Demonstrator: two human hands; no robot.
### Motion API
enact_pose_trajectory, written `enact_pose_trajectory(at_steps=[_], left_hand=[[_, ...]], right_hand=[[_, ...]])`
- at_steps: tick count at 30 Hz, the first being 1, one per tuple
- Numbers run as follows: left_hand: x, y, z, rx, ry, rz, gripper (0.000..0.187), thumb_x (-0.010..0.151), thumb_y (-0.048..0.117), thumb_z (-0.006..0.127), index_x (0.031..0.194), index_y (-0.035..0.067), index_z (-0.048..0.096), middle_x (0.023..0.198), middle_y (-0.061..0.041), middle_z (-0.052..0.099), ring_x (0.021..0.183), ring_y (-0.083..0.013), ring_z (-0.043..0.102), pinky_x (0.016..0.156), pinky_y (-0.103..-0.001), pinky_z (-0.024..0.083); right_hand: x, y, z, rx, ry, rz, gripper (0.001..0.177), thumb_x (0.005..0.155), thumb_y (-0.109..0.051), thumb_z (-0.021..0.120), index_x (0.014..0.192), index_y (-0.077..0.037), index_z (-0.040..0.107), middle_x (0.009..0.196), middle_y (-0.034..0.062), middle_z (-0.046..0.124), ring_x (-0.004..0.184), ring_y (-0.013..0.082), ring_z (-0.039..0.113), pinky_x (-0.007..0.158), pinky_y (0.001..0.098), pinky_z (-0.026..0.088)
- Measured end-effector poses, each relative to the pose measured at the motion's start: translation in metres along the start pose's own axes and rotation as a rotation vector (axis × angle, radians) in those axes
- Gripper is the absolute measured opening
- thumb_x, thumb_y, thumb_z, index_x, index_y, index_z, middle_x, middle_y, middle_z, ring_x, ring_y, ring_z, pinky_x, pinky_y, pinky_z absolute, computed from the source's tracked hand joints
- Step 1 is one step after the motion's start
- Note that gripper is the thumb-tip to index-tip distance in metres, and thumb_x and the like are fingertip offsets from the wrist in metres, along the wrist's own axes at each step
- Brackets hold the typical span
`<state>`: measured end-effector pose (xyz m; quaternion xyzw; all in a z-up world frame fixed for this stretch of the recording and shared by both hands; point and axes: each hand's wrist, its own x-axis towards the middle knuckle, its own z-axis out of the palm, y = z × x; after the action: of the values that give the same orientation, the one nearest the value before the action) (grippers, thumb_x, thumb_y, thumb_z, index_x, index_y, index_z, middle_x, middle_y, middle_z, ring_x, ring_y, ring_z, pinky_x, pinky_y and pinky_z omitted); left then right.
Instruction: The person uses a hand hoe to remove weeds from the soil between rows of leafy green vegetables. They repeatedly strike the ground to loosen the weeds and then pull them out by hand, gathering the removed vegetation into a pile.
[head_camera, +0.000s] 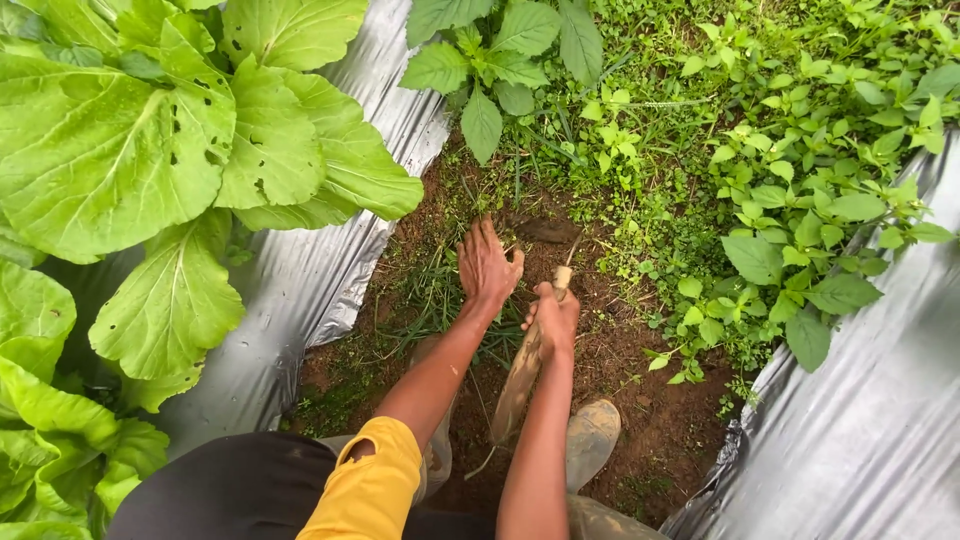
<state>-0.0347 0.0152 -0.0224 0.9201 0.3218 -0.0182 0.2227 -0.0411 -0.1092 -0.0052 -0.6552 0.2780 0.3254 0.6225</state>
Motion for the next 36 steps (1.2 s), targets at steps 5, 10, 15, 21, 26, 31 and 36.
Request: enact_pose_trajectory(at_steps=[5,10,15,21,26,31,36], left_hand=[[0.017,-0.029,0.057,0.377,-0.125,0.090,0.047,0.095,0.028,0.072,0.136,0.008,0.061,0.136,-0.014,0.062,0.124,-0.0256,0.061,0.102,-0.043,0.050],[0.031,-0.038,0.071,0.258,-0.068,0.122,0.025,0.092,0.006,0.072,0.117,0.005,0.072,0.115,-0.014,0.071,0.104,-0.0238,0.070,0.093,-0.038,0.057],[0.018,-0.037,0.049,0.113,-0.054,0.091,0.012,0.088,-0.002,0.072,0.098,0.003,0.076,0.089,-0.013,0.073,0.080,-0.0219,0.073,0.079,-0.035,0.061],[-0.006,-0.018,0.022,-0.160,-0.210,0.076,0.016,0.090,-0.001,0.071,0.105,-0.006,0.074,0.083,-0.019,0.073,0.073,-0.0262,0.074,0.069,-0.035,0.063],[-0.031,0.028,-0.037,0.061,-0.243,0.186,0.021,0.086,-0.001,0.067,0.105,-0.005,0.075,0.147,-0.028,0.048,0.140,-0.0436,0.045,0.116,-0.063,0.037],[-0.024,0.009,0.005,0.218,-0.297,0.343,0.057,0.100,0.034,0.063,0.146,0.005,0.048,0.155,-0.020,0.041,0.142,-0.0370,0.045,0.116,-0.054,0.039],[-0.004,-0.016,0.053,0.449,-0.274,0.487,0.037,0.097,0.022,0.068,0.134,0.017,0.064,0.138,-0.008,0.062,0.125,-0.0288,0.062,0.098,-0.045,0.048]], right_hand=[[0.005,-0.027,-0.025,0.162,0.114,-0.105,0.011,0.094,-0.016,0.056,0.099,-0.006,0.055,0.061,-0.0008,0.054,0.044,0.0095,0.052,0.042,0.0259,0.055],[-0.006,-0.047,-0.044,0.180,0.190,-0.152,0.011,0.092,-0.017,0.057,0.095,-0.008,0.052,0.060,-0.0012,0.053,0.044,0.0086,0.054,0.042,0.0274,0.054],[-0.003,-0.039,-0.046,0.172,0.203,-0.144,0.010,0.092,-0.017,0.057,0.094,-0.009,0.051,0.059,-0.0016,0.054,0.044,0.0081,0.054,0.042,0.0274,0.054],[-0.013,-0.047,-0.035,0.180,0.170,-0.146,0.007,0.090,-0.013,0.056,0.091,-0.009,0.051,0.057,-0.0001,0.052,0.043,0.0087,0.053,0.041,0.0280,0.052],[-0.006,-0.046,-0.032,0.159,0.148,-0.158,0.007,0.091,-0.013,0.057,0.090,-0.009,0.052,0.058,0.0006,0.054,0.043,0.0088,0.053,0.040,0.0279,0.053],[-0.010,-0.048,-0.030,0.189,0.180,-0.154,0.007,0.089,-0.012,0.058,0.089,-0.006,0.055,0.056,0.0027,0.052,0.041,0.0103,0.052,0.040,0.0297,0.051],[-0.003,-0.040,-0.037,0.193,0.218,-0.137,0.008,0.088,-0.014,0.059,0.089,-0.005,0.057,0.055,0.0036,0.052,0.040,0.0112,0.052,0.038,0.0305,0.052]])
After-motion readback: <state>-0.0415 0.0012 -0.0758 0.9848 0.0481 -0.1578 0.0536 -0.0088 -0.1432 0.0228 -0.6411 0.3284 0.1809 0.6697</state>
